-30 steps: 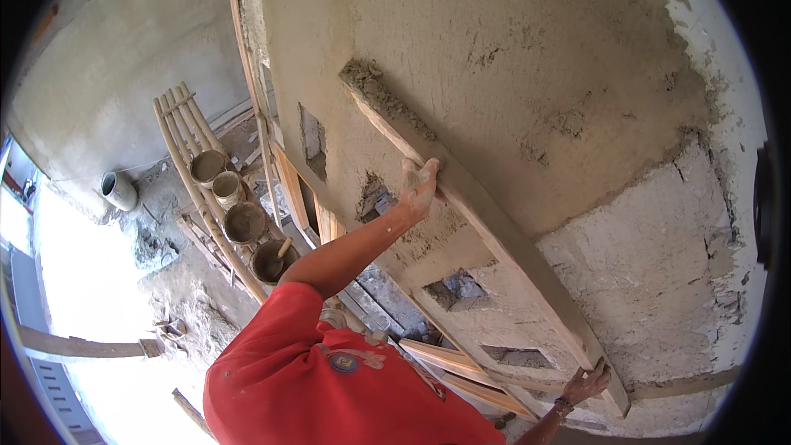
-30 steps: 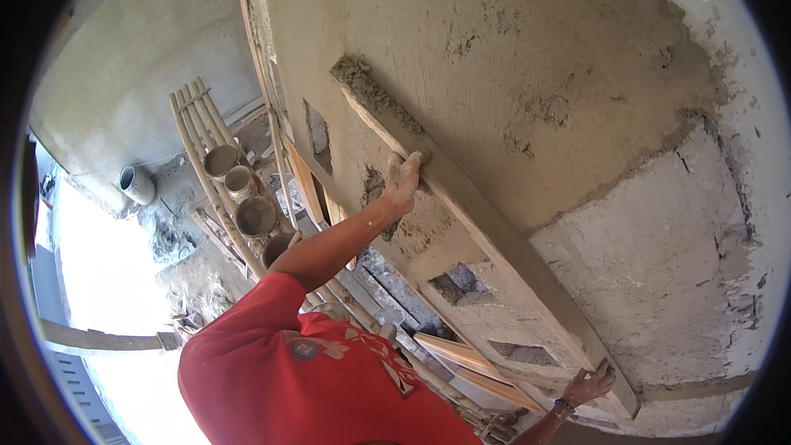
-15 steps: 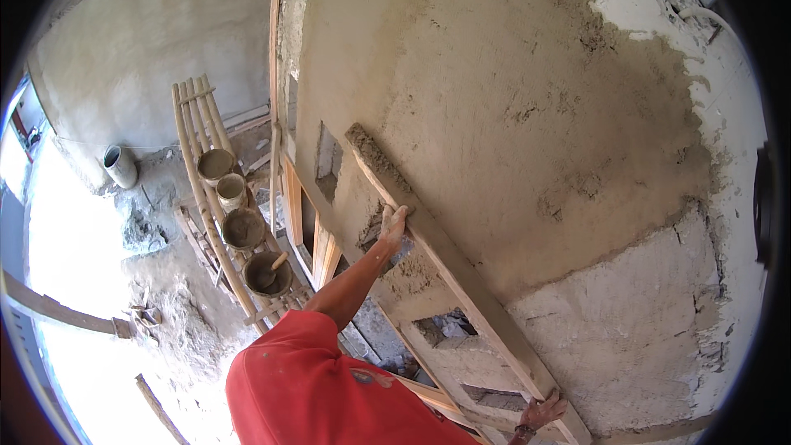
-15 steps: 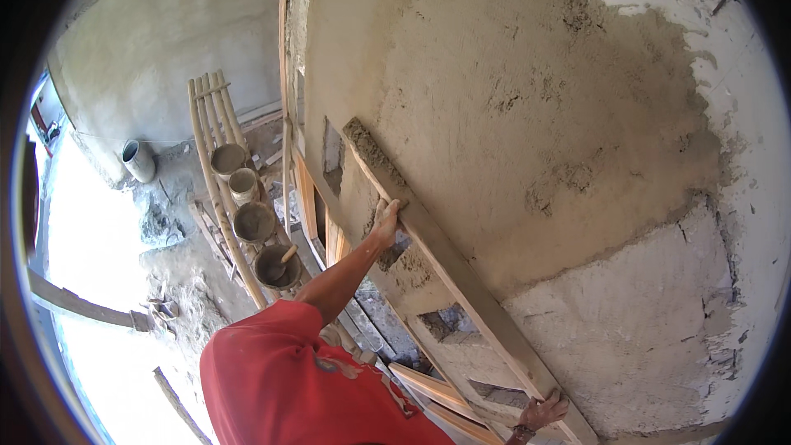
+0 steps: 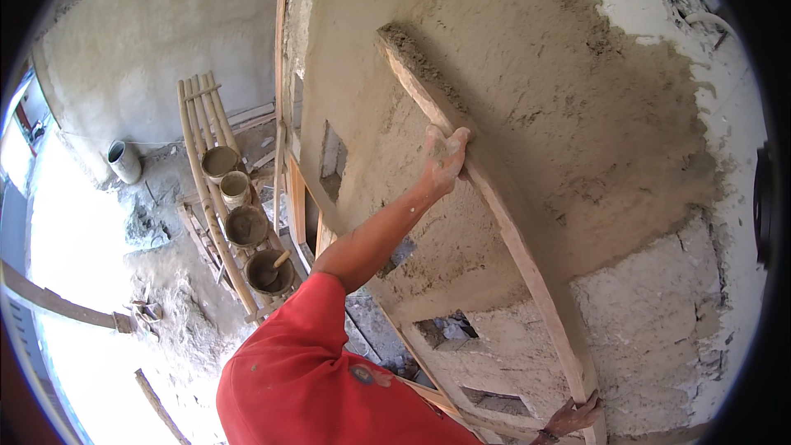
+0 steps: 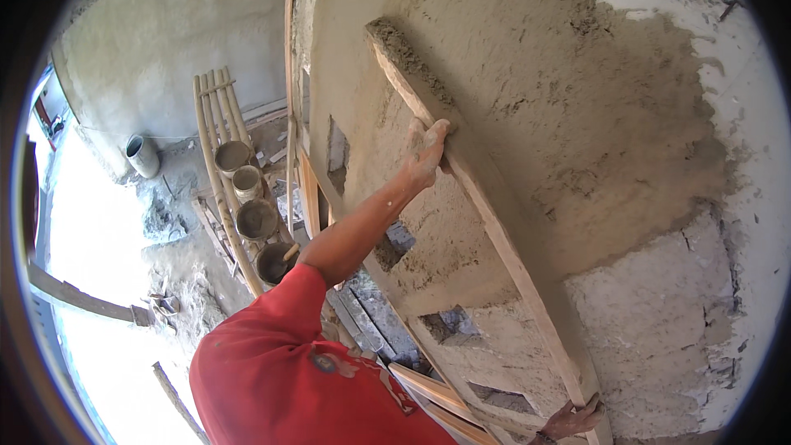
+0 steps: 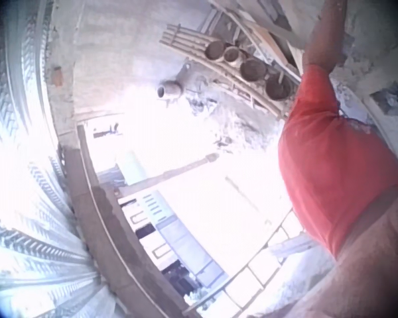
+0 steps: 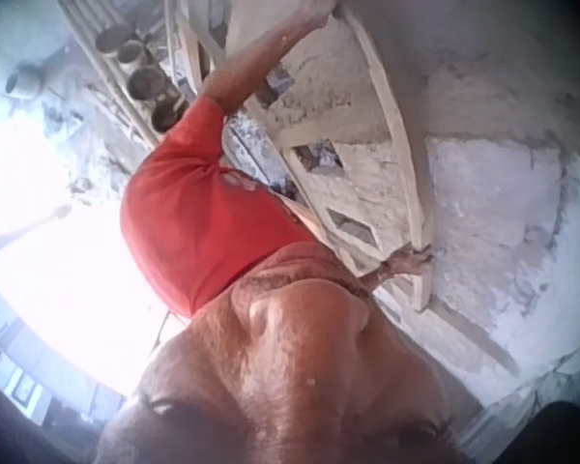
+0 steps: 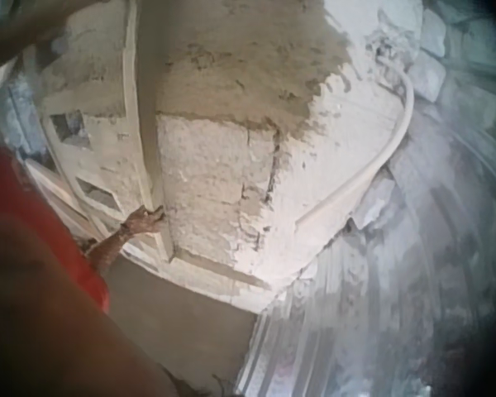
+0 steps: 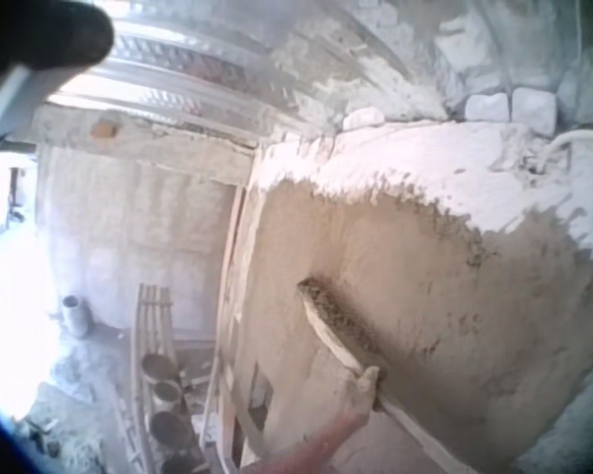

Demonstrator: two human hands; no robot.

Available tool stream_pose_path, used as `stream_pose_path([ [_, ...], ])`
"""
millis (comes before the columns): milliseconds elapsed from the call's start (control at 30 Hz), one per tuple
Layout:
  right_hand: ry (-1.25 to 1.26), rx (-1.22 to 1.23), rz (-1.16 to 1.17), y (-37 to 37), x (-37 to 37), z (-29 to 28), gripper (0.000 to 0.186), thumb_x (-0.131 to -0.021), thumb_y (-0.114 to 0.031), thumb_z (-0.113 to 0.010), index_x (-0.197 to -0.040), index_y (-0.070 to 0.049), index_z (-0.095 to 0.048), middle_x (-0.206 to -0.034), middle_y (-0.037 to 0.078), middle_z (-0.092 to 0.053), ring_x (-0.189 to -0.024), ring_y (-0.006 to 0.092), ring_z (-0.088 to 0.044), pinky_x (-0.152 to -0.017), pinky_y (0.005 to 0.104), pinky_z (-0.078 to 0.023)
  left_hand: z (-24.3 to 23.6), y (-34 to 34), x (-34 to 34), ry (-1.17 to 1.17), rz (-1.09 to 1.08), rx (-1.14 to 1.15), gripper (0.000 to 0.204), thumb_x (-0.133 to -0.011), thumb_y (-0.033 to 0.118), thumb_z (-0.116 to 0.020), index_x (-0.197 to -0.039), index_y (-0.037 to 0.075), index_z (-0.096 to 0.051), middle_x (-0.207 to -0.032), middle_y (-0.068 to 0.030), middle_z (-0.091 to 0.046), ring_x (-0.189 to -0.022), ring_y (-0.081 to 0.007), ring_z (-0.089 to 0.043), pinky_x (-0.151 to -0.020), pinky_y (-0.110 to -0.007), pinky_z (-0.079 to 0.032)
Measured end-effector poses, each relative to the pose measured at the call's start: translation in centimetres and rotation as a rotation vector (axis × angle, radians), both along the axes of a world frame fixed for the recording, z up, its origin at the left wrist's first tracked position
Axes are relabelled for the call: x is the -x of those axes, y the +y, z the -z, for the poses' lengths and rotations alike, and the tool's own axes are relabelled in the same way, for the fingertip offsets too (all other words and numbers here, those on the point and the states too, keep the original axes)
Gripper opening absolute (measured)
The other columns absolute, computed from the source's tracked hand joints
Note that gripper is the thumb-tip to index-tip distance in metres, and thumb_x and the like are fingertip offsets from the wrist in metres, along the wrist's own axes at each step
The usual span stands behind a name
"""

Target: The person uses a wooden straightedge to level wet plaster on a wall and scoops mortar from buckets using a trowel.

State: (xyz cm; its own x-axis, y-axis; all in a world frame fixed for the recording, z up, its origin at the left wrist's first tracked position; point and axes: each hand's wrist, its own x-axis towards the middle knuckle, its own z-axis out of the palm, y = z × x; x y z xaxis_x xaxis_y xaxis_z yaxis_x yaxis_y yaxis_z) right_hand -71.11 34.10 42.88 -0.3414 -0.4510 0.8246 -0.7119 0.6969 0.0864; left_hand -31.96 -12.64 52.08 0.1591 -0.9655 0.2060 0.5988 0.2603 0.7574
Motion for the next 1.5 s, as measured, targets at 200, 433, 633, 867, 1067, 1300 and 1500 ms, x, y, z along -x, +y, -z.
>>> stream_pose_path([
  [200, 0.11, 0.043, 0.028, -0.8, -1.6, -6.5, 0.051, -0.079, -0.006, -0.065, -0.128, -0.009, -0.052, -0.122, 0.021, -0.051, -0.107, 0.0382, -0.051, -0.087, 0.0454, -0.042, -9.8, 0.1, -0.2, -0.045, 0.074, 0.075, 0.042, -0.087, 0.022, -0.057, -0.101, -0.008, -0.032, -0.083, -0.0162, -0.053, -0.052, -0.02, -0.058, -0.03, -0.027, -0.043],
  [433, 0.119, 0.078, -0.048, -1.9, -2.0, -9.7, 0.054, -0.076, -0.004, -0.068, -0.128, -0.006, -0.051, -0.116, 0.02, -0.051, -0.101, 0.0373, -0.053, -0.079, 0.0449, -0.046, -17.9, -0.7, -0.5, -0.143, -0.026, 0.125, 0.05, -0.089, 0.027, -0.057, -0.11, -0.012, -0.035, -0.088, -0.0184, -0.059, -0.056, -0.0227, -0.061, -0.036, -0.03, -0.049],
  [633, 0.053, -0.007, -0.031, -1.5, -2.5, -6.6, 0.057, -0.075, -0.003, -0.068, -0.129, -0.01, -0.051, -0.121, 0.018, -0.048, -0.109, 0.0371, -0.049, -0.085, 0.0494, -0.04, -7.5, -2.6, -0.2, -0.076, 0.107, 0.029, 0.029, -0.094, 0.02, -0.049, -0.108, -0.006, -0.047, -0.086, -0.0146, -0.06, -0.058, -0.0197, -0.062, -0.036, -0.029, -0.048],
  [867, 0.076, -0.14, -0.195, 0.1, -1.1, -2.2, 0.072, -0.065, 0.002, -0.066, -0.134, -0.012, -0.048, -0.118, 0.02, -0.048, -0.109, 0.0387, -0.046, -0.09, 0.0522, -0.035, 6.7, -1.1, -0.9, 0.085, 0.064, -0.095, 0.039, -0.091, 0.022, -0.054, -0.104, -0.003, -0.028, -0.083, -0.0181, -0.059, -0.051, -0.02, -0.06, -0.029, -0.028, -0.045],
  [1067, 0.037, -0.1, -0.184, -2.3, -3.6, -4.9, 0.061, -0.072, -0.016, -0.063, -0.132, -0.011, -0.051, -0.117, 0.02, -0.051, -0.107, 0.0393, -0.048, -0.088, 0.0511, -0.038, -4.1, -1.7, -3.2, -0.115, -0.025, -0.052, 0.036, -0.085, 0.02, -0.057, -0.098, -0.01, -0.041, -0.078, -0.0177, -0.059, -0.052, -0.0224, -0.061, -0.029, -0.03, -0.042],
  [1300, 0.035, -0.031, -0.172, -4.4, -4.0, -5.9, 0.072, -0.064, 0.005, -0.07, -0.132, -0.01, -0.05, -0.122, 0.02, -0.048, -0.108, 0.0387, -0.049, -0.086, 0.049, -0.039, -9.4, -4.3, -4.4, -0.079, 0.067, 0.016, 0.036, -0.09, 0.022, -0.054, -0.101, -0.01, -0.041, -0.075, -0.0161, -0.062, -0.044, -0.0217, -0.057, -0.03, -0.032, -0.042],
  [1500, 0.145, -0.09, -0.086, -1.7, -2.2, -5.2, 0.071, -0.067, 0.003, -0.071, -0.133, -0.01, -0.047, -0.123, 0.019, -0.049, -0.109, 0.0384, -0.049, -0.089, 0.0496, -0.038, -1.1, -2.3, -2.0, -0.024, 0.046, -0.052, 0.037, -0.091, 0.025, -0.054, -0.103, -0.006, -0.038, -0.076, -0.0158, -0.062, -0.048, -0.0195, -0.059, -0.028, -0.029, -0.041],
])
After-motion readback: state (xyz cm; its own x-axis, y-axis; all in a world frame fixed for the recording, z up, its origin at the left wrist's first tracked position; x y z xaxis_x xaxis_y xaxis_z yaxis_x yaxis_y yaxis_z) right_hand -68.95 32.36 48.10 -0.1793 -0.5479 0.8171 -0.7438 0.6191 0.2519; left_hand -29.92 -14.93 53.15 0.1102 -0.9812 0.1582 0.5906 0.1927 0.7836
